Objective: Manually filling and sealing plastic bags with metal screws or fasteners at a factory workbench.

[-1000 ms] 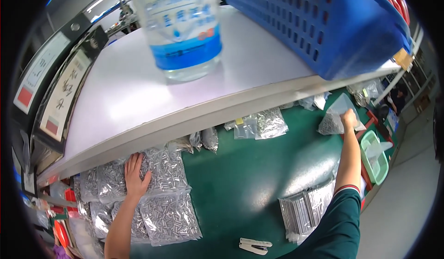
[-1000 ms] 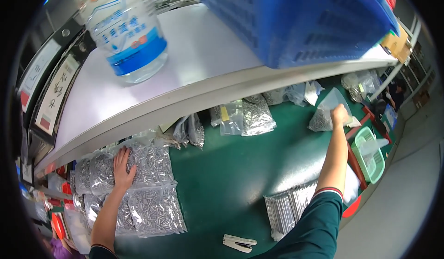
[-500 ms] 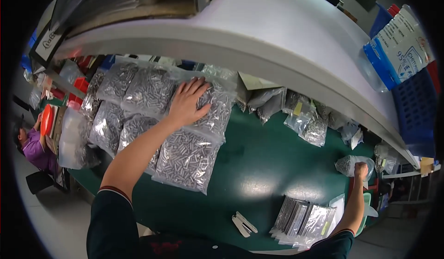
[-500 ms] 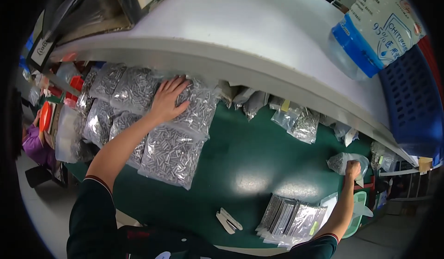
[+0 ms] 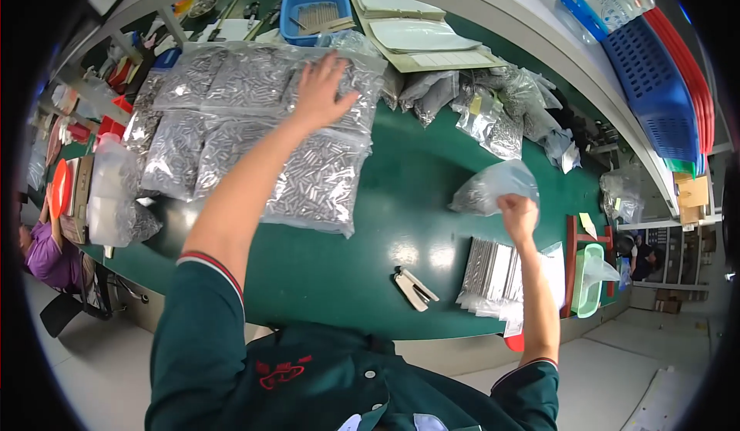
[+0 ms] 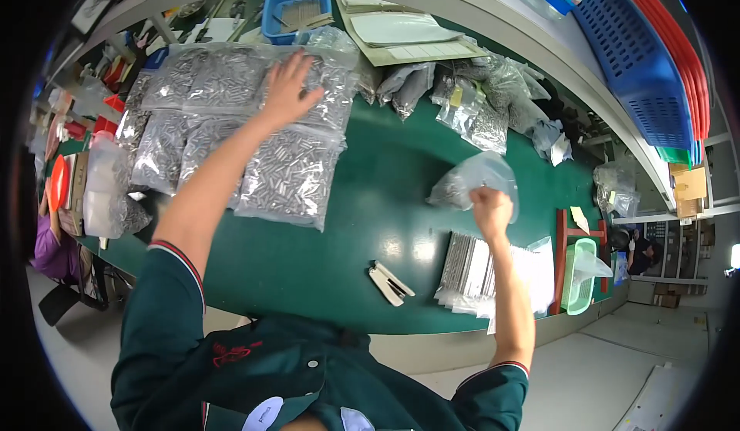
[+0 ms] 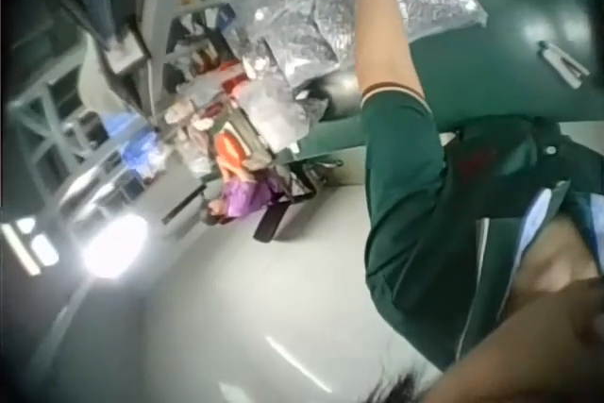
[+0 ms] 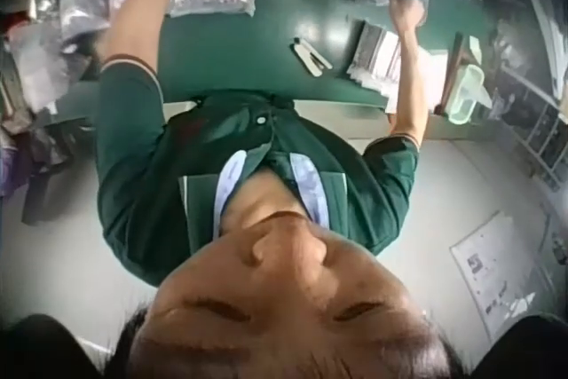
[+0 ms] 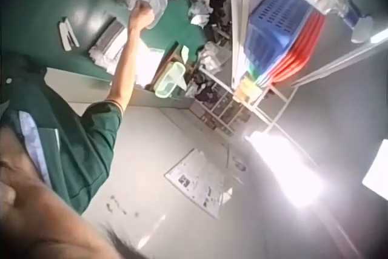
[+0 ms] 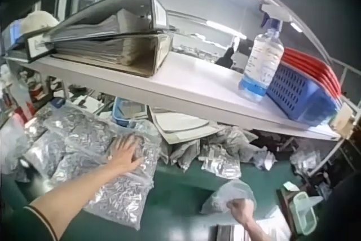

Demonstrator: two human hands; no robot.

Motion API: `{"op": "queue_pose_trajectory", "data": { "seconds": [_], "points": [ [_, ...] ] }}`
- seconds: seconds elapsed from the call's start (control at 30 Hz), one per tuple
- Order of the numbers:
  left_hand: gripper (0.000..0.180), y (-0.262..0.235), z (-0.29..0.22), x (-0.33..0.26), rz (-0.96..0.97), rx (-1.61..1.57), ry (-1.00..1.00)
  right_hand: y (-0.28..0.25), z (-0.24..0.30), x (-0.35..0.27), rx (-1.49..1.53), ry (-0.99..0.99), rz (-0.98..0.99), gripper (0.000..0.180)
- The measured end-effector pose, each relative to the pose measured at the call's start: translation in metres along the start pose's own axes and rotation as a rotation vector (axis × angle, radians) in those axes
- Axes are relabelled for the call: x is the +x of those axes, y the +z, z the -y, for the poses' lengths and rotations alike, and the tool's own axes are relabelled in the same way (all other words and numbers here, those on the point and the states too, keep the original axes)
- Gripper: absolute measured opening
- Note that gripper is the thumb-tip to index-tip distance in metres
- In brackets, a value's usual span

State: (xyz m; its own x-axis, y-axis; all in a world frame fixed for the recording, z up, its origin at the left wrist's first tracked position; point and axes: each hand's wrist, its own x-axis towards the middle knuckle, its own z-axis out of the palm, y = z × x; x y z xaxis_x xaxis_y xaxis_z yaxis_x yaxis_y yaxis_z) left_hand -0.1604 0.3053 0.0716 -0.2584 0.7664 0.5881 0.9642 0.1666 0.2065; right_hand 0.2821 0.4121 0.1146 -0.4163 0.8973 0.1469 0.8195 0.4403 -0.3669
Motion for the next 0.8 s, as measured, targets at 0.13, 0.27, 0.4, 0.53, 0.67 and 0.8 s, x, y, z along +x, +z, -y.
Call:
{"op": "queue_pose_trajectory", "data": {
  "seconds": [0.13, 0.27, 0.4, 0.53, 0.67, 0.8],
  "points": [
    [0.043, -0.072, -0.092, -0.076, -0.222, -0.471, -0.008, 0.010, 0.079, -0.062, 0.042, -0.034, 0.034, 0.011],
    [0.049, -0.121, -0.153, -0.211, 0.133, -0.772, -0.140, 0.030, 0.142, -0.120, 0.097, -0.176, 0.060, 0.012],
    [0.092, -0.148, -0.147, -0.301, 0.455, -0.838, -0.285, 0.037, 0.218, -0.181, 0.189, -0.213, 0.143, 0.012],
    [0.103, -0.186, -0.115, -0.337, 0.490, -0.833, -0.311, 0.044, 0.283, -0.229, 0.238, -0.251, 0.244, 0.009],
    [0.105, -0.220, -0.080, -0.360, 0.484, -0.790, -0.299, 0.060, 0.327, -0.259, 0.341, -0.286, 0.285, 0.009],
    [0.103, -0.236, -0.053, -0.383, 0.497, -0.805, -0.276, 0.070, 0.365, -0.284, 0.437, -0.327, 0.317, 0.011]
  ]
}}
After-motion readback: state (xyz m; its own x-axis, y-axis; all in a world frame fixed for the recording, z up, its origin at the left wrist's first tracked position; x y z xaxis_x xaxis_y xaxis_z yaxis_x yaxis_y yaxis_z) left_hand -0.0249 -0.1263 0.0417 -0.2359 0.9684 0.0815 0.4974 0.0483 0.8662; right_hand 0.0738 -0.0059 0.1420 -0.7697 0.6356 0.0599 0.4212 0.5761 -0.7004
